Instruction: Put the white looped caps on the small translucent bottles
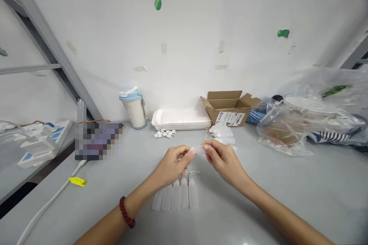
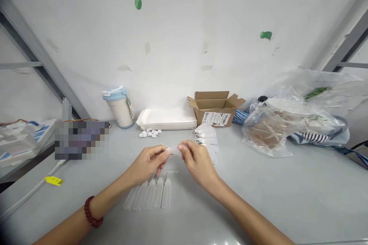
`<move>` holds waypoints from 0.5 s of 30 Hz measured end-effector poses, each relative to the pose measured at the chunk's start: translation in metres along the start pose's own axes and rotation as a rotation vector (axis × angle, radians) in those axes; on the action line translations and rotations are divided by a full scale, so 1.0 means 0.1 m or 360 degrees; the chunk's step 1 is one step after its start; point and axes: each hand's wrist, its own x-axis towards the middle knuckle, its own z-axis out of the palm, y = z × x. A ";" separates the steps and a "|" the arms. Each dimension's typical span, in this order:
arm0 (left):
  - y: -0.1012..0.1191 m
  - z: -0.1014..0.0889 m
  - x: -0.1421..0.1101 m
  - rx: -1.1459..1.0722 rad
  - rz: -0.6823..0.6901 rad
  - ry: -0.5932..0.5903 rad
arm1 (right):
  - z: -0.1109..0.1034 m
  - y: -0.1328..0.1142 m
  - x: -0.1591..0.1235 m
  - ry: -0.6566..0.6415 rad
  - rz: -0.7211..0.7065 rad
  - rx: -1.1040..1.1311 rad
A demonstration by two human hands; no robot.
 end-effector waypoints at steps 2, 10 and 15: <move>-0.01 -0.01 0.02 -0.0101 -0.0113 -0.0038 | 0.01 -0.03 -0.01 -0.0025 -0.0006 0.0029; 0.05 0.07 -0.04 0.0249 0.0054 0.0126 | -0.01 -0.05 0.01 -0.0041 0.0152 0.0147; 0.05 0.08 -0.05 0.0642 0.0302 0.0288 | 0.01 -0.01 0.05 -0.0128 0.0366 0.0456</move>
